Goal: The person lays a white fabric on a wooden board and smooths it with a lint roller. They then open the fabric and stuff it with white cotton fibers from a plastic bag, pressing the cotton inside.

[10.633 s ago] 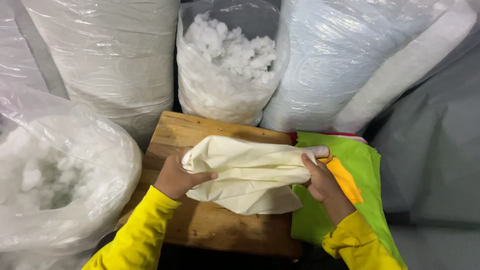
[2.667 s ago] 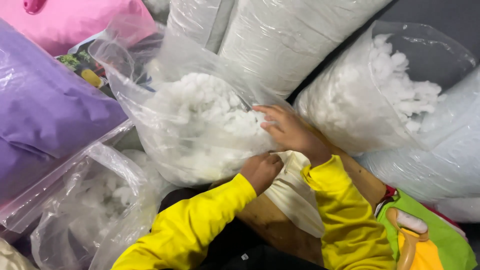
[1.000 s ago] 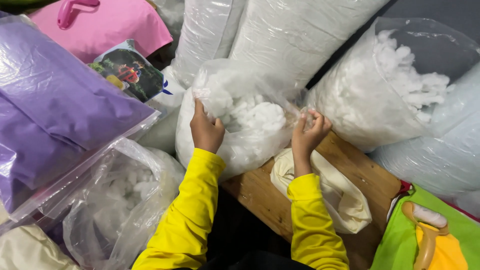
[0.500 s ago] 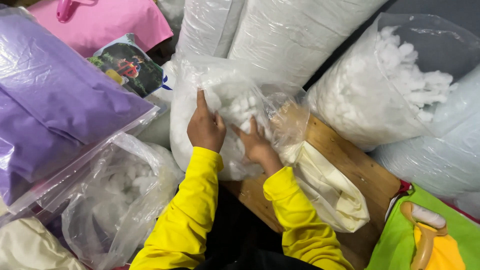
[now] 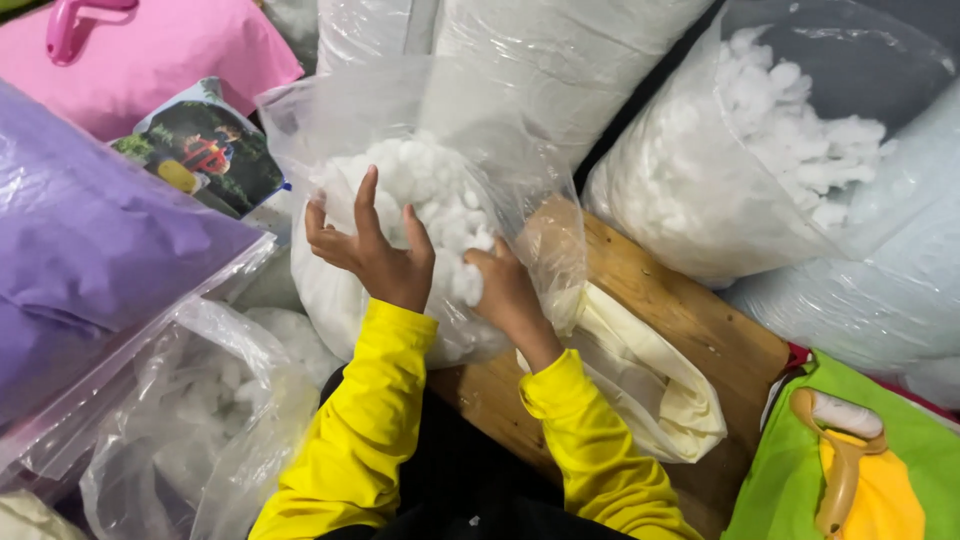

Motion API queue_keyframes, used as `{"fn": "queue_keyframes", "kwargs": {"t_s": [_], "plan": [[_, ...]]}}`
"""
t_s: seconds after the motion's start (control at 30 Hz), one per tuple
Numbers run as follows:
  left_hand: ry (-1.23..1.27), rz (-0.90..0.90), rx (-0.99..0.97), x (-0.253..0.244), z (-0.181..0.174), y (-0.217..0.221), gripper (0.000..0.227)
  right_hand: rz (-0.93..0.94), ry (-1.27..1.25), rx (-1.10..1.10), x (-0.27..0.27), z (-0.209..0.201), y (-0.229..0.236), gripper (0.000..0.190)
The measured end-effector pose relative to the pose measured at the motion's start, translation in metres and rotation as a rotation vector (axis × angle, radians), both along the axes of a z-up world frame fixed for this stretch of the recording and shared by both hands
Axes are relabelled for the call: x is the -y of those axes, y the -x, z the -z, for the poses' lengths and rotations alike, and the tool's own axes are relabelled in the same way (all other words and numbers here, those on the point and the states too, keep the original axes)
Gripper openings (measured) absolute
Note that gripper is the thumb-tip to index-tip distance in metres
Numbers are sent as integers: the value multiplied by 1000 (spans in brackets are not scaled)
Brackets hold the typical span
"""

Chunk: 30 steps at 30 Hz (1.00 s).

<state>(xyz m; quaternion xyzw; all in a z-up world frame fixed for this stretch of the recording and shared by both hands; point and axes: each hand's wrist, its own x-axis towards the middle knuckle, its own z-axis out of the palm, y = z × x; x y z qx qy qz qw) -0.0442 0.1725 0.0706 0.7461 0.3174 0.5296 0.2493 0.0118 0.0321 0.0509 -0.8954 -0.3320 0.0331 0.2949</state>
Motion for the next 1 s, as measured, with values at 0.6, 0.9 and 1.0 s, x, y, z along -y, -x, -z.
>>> {"fn": "queue_keyframes", "kwargs": {"t_s": [0.6,0.9,1.0], "plan": [[-406,722,420,148,20,22,42,415,-555,422,148,36,-59,62],[-520,1328,424,212,46,12,47,719,-443,641,285,103,14,62],[-687,1436,-16,216,62,9,90,786,-411,707,271,133,35,62]]}}
